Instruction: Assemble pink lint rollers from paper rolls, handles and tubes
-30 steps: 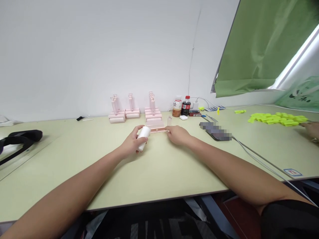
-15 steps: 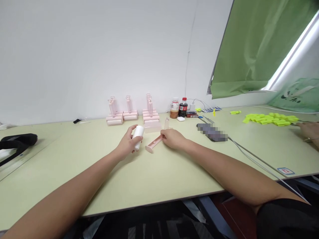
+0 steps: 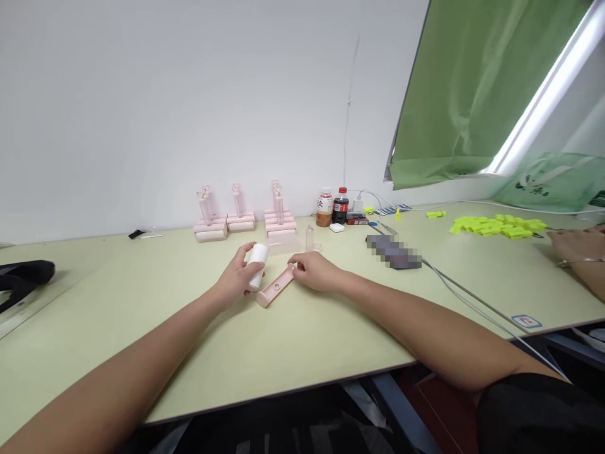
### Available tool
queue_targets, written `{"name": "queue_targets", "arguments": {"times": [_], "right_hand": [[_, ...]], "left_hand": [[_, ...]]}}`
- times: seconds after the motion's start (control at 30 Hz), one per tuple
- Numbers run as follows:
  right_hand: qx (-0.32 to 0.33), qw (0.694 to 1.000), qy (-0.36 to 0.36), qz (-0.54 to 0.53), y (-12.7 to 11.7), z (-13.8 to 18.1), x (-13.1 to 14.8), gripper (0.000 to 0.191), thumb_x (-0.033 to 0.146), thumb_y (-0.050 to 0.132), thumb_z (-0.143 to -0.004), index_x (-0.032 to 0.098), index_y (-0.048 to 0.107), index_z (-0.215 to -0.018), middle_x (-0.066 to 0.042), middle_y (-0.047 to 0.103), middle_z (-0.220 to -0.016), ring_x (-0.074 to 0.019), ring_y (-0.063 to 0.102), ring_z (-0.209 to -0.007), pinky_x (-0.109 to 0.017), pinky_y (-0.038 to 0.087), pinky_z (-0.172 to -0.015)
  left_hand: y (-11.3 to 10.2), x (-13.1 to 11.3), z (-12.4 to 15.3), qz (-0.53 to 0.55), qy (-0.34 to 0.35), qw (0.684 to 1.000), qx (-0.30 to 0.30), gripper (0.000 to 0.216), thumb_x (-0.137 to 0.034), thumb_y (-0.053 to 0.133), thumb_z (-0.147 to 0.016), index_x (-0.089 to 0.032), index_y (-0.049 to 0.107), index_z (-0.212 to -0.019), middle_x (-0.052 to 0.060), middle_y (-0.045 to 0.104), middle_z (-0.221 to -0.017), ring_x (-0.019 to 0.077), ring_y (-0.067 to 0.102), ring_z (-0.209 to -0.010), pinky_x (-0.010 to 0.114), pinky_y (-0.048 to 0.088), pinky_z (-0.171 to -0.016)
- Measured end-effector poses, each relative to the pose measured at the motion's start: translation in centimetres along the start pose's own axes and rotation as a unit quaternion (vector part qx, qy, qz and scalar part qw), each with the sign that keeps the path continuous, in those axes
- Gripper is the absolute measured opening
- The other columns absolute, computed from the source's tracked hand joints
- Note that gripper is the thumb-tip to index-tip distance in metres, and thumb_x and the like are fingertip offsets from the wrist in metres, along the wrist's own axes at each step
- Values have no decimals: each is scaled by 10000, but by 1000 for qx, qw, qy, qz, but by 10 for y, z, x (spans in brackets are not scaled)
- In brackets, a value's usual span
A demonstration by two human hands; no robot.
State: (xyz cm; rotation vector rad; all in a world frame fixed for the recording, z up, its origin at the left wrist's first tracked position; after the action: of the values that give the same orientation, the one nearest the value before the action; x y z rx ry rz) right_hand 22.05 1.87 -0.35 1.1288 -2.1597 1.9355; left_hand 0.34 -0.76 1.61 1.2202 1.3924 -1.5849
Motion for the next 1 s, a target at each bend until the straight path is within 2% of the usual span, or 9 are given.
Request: {"name": "queue_targets", "arguments": {"times": [0.13,0.23,0.37,0.53,0.73,0.87,1.0], "right_hand": [[26,1000,-16,3,3,2,3,100,221,549,-815,169,600,-748,-7,604,-699,-124,490,-609,-231,297,-549],[18,1000,-21,5,5,2,6,189,251,552,-809,179,498,-642,12,540,-635,-114,437,-570,-240,267,-539],[-31,998,-23,-39,7,1,8,242,242,550,-773,196,399,-589,38,441,-578,-114,401,-570,-242,255,-541],[-42,992,-8,-117,12,-1,6,257,250,519,-764,216,334,-589,48,416,-536,-122,471,-552,-220,268,-494],[-5,958,63,-278,16,2,10,261,261,557,-761,236,325,-646,87,423,-438,-90,388,-335,-202,242,-341],[-8,947,76,-312,16,3,15,178,207,541,-758,241,370,-718,94,463,-415,-98,394,-304,-191,254,-291],[-20,936,94,-340,17,2,14,173,197,548,-751,247,385,-783,95,498,-454,-100,415,-310,-187,305,-271]], "left_hand": [[0,-1,1,2,-2,1000,4,670,-457,535,-834,-312,259,-1427,20,609,-840,113,503,-518,210,381,-424],[1,-1,1,8,-10,1000,5,669,-453,526,-838,-316,253,-1433,23,612,-839,116,509,-515,214,380,-423],[3,-2,1,29,-23,999,16,645,-415,477,-857,-300,240,-1446,41,632,-832,133,531,-534,212,373,-415],[6,-1,1,49,-34,998,37,652,-402,477,-851,-306,233,-1447,40,643,-843,131,524,-523,209,365,-403],[10,-1,4,46,-37,995,78,645,-404,463,-864,-288,221,-1451,45,634,-858,128,539,-540,207,373,-425],[11,-1,5,56,-33,993,96,644,-412,495,-861,-293,250,-1444,48,642,-896,132,573,-588,222,423,-478],[11,-1,6,63,-31,992,106,641,-404,502,-869,-299,250,-1449,46,643,-877,147,595,-638,230,442,-511]]}}
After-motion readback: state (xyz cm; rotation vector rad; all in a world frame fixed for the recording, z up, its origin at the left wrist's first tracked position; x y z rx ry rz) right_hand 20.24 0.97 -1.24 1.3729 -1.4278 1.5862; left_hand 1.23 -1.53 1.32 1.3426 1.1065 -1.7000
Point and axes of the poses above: each hand's wrist, its own z-axis away from the middle knuckle, its own y-axis out of the palm, x = y × z, the point moved 1 cm from there along -z, towards the middle knuckle
